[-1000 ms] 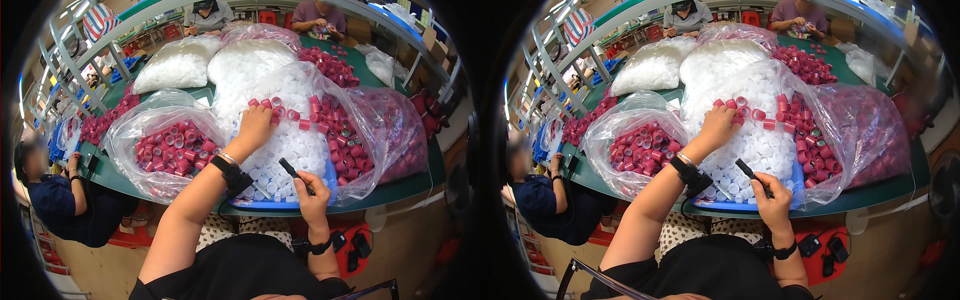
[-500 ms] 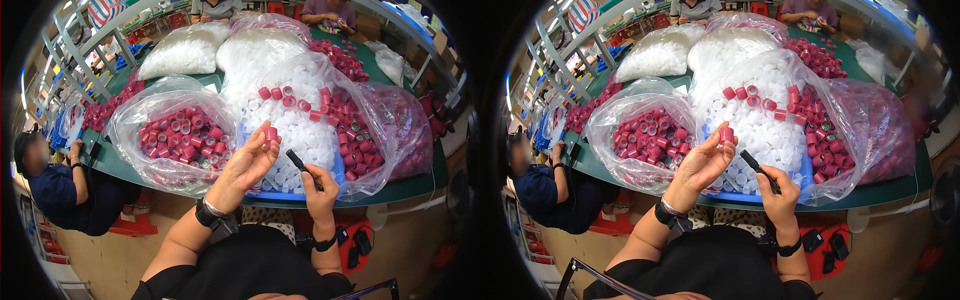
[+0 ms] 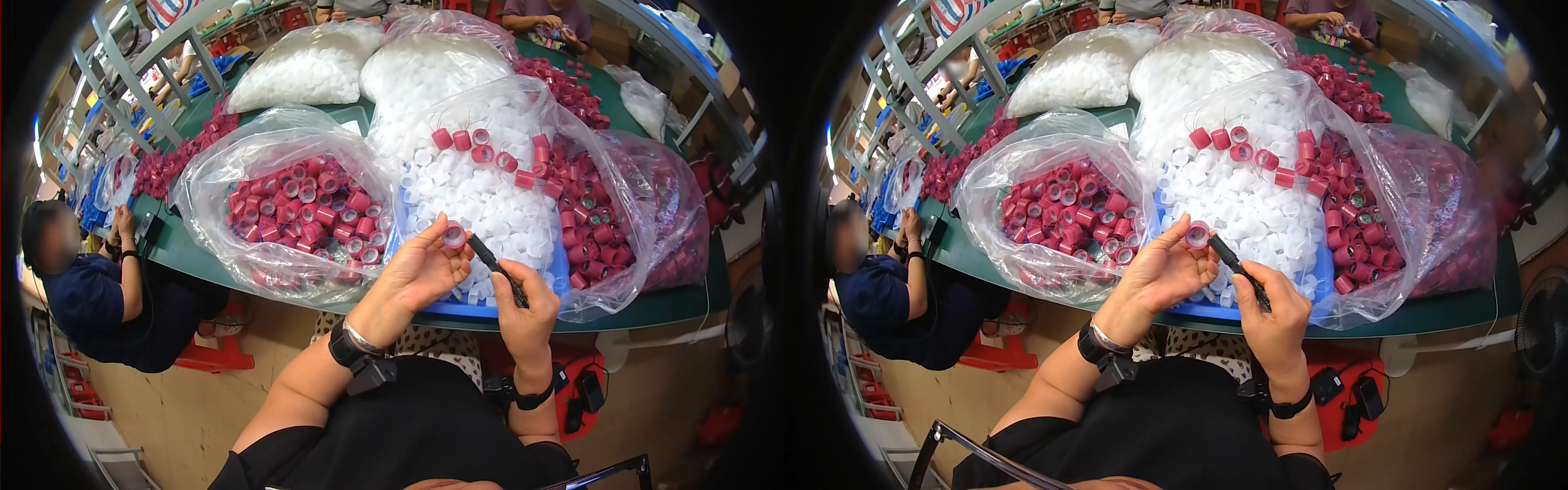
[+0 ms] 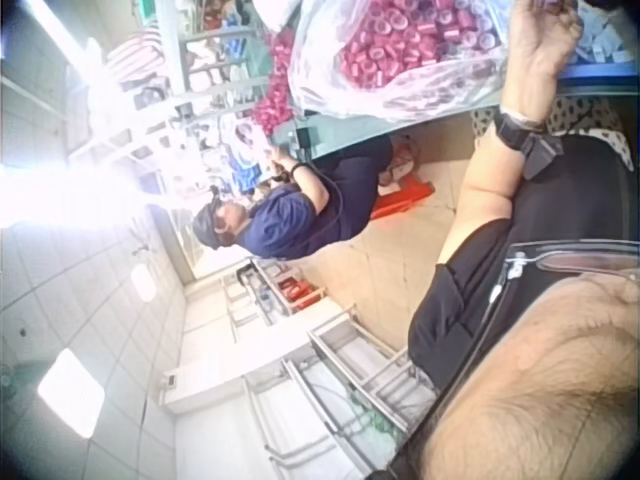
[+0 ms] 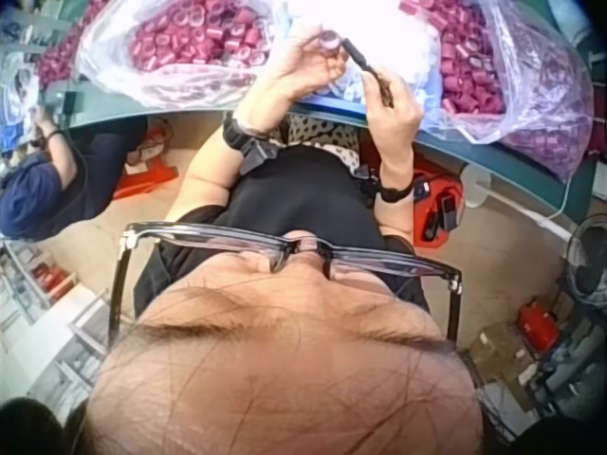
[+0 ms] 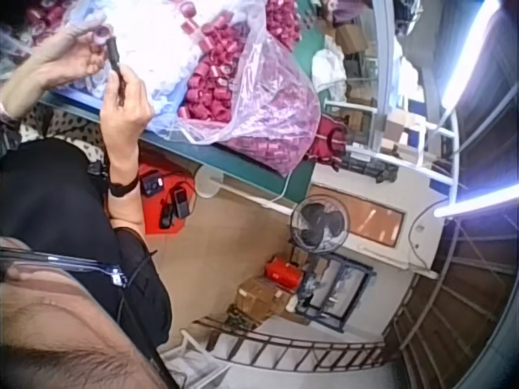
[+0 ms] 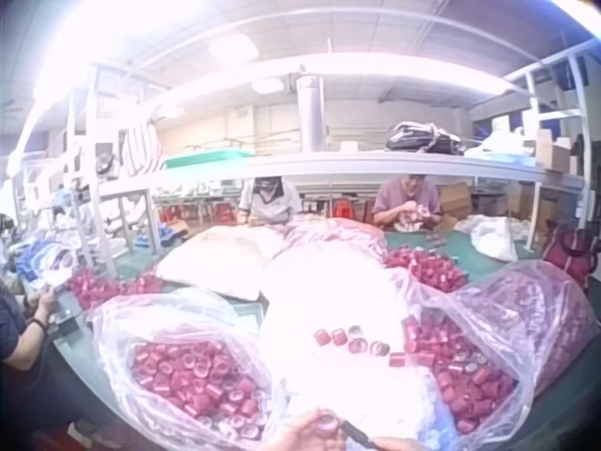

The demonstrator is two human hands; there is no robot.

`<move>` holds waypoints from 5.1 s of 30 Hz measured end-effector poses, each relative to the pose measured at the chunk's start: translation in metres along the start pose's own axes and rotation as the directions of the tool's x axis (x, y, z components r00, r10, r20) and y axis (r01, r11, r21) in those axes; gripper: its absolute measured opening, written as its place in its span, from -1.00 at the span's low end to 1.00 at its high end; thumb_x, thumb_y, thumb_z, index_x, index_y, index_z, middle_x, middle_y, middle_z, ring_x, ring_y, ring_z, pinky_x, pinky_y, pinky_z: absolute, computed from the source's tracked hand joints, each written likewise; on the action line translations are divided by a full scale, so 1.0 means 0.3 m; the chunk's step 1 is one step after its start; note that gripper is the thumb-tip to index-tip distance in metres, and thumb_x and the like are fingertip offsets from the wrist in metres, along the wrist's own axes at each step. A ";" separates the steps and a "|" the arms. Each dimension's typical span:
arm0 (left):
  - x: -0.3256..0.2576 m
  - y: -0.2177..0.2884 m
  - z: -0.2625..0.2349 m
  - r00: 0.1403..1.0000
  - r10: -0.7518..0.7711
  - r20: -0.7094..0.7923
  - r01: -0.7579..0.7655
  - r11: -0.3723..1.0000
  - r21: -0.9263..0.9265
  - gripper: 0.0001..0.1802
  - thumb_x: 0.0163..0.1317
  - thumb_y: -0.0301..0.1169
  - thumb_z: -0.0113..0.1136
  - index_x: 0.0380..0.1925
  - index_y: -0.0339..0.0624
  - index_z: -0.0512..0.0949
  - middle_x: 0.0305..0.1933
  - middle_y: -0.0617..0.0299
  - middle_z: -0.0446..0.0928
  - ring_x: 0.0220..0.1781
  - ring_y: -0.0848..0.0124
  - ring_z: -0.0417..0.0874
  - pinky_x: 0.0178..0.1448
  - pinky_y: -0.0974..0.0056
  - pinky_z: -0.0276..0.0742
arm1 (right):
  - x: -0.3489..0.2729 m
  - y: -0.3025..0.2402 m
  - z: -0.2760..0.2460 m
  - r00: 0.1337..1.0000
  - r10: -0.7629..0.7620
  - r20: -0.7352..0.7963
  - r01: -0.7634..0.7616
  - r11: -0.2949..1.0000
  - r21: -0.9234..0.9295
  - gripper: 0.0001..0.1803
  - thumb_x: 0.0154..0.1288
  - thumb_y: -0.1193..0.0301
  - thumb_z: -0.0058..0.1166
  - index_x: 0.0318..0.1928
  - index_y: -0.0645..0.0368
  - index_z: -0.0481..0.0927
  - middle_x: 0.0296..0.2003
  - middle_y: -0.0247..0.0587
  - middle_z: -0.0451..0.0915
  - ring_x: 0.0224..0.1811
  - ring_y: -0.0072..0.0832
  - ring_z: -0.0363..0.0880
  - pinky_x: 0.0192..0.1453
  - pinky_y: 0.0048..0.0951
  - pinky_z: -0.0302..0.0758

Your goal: Inserting white plastic components into pink caps and inspecting them using a marking tool on a production line.

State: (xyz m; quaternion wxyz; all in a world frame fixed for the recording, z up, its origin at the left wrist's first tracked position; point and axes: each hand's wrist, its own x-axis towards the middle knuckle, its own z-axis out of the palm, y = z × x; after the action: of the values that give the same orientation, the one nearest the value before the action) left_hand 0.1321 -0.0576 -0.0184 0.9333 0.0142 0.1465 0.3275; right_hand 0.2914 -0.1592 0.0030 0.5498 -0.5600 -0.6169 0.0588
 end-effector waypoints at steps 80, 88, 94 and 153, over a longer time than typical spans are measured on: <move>0.490 0.049 0.208 0.836 0.231 0.498 -0.152 -0.774 0.615 -0.62 0.16 -0.46 0.14 0.02 -0.25 0.57 0.06 -0.01 0.57 0.09 -0.01 0.41 0.23 0.07 0.36 | -0.051 0.160 -0.005 0.968 0.158 -0.197 -0.138 0.984 0.114 -0.80 0.22 0.52 0.28 -0.16 0.30 0.63 -0.40 -0.17 0.67 -0.46 -0.53 0.59 -0.35 -0.52 0.51; 0.419 0.110 0.231 0.868 0.234 0.437 -0.294 -0.467 0.834 -0.74 0.19 -0.50 0.10 -0.13 -0.28 0.62 -0.23 0.06 0.65 -0.17 0.36 0.67 -0.04 0.27 0.53 | -0.048 0.155 -0.013 0.966 0.168 -0.197 -0.139 0.979 0.152 -0.81 0.23 0.52 0.27 -0.16 0.33 0.62 -0.43 -0.20 0.66 -0.48 -0.57 0.56 -0.37 -0.53 0.48; 0.399 0.027 0.219 0.772 0.180 0.609 -0.352 -0.676 0.647 -0.72 0.18 -0.32 0.27 -0.18 -0.27 0.61 -0.19 0.01 0.61 -0.12 0.16 0.65 -0.03 0.16 0.54 | -0.049 0.160 -0.003 0.961 0.150 -0.234 -0.114 0.980 0.164 -0.81 0.24 0.53 0.26 -0.16 0.33 0.62 -0.47 -0.23 0.63 -0.51 -0.61 0.52 -0.42 -0.56 0.45; 0.076 -0.049 0.001 0.775 0.565 0.283 -0.366 0.036 0.930 -0.61 0.49 -0.14 -0.14 -0.39 -0.17 0.46 -0.56 0.42 0.28 -0.57 0.61 0.21 -0.50 0.43 0.14 | 0.035 0.029 0.069 0.999 0.048 0.022 -0.050 0.993 0.105 -0.81 0.12 0.45 0.29 -0.23 0.19 0.65 -0.58 -0.21 0.52 -0.67 -0.34 0.50 -0.61 -0.37 0.36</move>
State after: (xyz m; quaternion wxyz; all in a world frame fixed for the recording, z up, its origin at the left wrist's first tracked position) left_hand 0.1580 -0.0551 -0.0259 0.5403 0.6034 0.3767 0.4495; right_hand 0.2839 -0.1370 -0.0046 0.5709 -0.5445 -0.6045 0.1103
